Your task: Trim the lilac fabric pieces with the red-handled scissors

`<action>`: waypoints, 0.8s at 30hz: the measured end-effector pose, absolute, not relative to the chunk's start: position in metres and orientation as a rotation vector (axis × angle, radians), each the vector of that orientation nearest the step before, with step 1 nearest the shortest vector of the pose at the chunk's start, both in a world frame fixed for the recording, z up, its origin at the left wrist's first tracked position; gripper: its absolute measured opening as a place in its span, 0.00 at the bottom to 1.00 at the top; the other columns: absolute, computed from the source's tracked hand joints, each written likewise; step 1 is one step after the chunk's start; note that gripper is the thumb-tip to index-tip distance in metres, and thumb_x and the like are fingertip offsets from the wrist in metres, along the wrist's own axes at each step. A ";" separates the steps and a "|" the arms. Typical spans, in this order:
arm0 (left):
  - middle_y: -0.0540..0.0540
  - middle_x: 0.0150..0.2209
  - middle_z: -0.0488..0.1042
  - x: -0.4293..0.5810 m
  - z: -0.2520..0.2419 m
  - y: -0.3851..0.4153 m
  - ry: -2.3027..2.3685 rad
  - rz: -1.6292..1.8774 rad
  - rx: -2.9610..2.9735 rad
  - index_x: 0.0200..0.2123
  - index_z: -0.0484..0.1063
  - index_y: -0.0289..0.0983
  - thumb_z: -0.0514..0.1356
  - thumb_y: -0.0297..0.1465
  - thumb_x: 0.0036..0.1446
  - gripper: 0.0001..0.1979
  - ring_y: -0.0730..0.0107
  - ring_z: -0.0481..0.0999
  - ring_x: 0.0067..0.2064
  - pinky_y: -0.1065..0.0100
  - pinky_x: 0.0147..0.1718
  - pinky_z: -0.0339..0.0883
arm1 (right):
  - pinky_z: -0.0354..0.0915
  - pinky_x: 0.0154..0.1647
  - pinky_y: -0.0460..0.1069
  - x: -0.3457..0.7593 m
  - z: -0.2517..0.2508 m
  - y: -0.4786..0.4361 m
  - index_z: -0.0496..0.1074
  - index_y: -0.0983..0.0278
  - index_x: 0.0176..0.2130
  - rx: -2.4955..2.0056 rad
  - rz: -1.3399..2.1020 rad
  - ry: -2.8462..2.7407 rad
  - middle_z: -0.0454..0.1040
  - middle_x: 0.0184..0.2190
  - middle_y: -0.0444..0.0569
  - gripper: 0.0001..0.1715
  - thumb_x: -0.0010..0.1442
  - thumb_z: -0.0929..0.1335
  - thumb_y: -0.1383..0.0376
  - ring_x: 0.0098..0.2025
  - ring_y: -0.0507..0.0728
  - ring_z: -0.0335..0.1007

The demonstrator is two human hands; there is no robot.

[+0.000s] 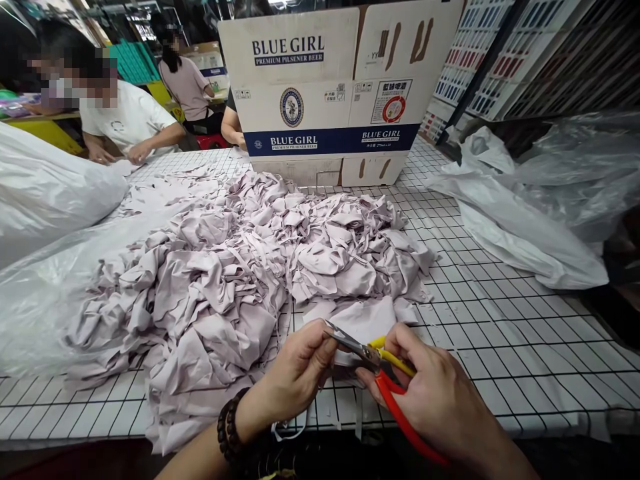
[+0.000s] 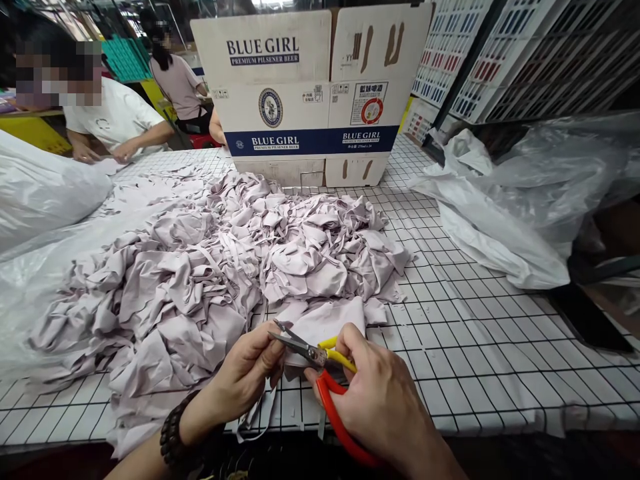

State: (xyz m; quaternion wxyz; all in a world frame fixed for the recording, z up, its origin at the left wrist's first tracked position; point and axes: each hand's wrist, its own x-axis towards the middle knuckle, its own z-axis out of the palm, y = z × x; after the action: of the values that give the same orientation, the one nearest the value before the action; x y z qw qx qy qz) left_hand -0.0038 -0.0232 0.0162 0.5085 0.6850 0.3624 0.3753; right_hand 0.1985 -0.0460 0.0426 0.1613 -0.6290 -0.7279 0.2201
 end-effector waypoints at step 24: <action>0.51 0.27 0.61 -0.006 0.014 -0.023 0.843 0.869 1.498 0.36 0.70 0.34 0.49 0.39 0.68 0.17 0.79 0.62 0.23 0.74 0.23 0.59 | 0.52 0.18 0.44 0.221 0.024 -0.036 0.53 0.58 0.25 -1.599 1.122 -1.612 0.57 0.17 0.35 0.24 0.51 0.72 0.53 0.18 0.49 0.53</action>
State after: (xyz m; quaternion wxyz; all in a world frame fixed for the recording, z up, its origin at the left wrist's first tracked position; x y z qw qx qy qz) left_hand -0.0064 -0.0232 0.0143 0.5711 0.6384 0.3595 0.3703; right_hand 0.2210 -0.0356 0.0238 0.2997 -0.6025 -0.6070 0.4227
